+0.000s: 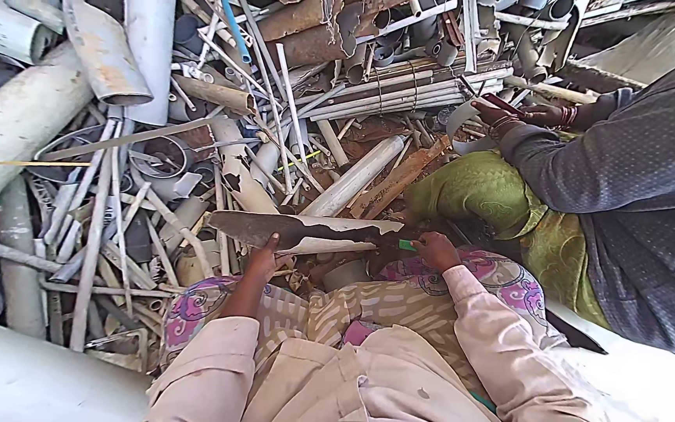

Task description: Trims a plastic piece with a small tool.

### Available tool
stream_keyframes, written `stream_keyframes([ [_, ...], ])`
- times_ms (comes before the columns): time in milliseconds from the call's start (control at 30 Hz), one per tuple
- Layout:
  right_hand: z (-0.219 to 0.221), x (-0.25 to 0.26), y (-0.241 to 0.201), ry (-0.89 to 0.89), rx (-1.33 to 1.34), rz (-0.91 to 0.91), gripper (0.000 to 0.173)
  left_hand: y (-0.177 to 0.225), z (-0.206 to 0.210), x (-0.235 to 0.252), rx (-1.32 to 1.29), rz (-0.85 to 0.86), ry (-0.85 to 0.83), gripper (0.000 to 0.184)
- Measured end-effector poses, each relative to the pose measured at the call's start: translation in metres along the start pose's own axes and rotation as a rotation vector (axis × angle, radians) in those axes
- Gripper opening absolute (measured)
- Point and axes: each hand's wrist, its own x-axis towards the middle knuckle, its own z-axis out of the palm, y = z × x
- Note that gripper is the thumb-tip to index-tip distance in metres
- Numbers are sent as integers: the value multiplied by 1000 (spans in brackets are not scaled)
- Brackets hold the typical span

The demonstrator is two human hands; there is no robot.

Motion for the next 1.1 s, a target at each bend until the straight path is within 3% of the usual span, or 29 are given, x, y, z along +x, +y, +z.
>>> stream_keyframes([
  [100,-1,3,5,-4,-45,68,45,-3,0,3,8,6,-2,52],
  [300,3,-1,2,67,190,-210,36,-3,1,5,-12,14,17,50],
  [533,1,0,-1,28,13,-3,43,-6,-1,7,-2,-1,11,51],
  [700,4,3,5,82,174,-172,37,-5,0,8,-39,16,14,50],
  [1000,2,-4,-10,37,-87,22,44,-5,-1,5,-34,-1,20,49],
  [1100,-1,2,3,41,32,-70,42,-5,-1,7,-20,16,6,50],
])
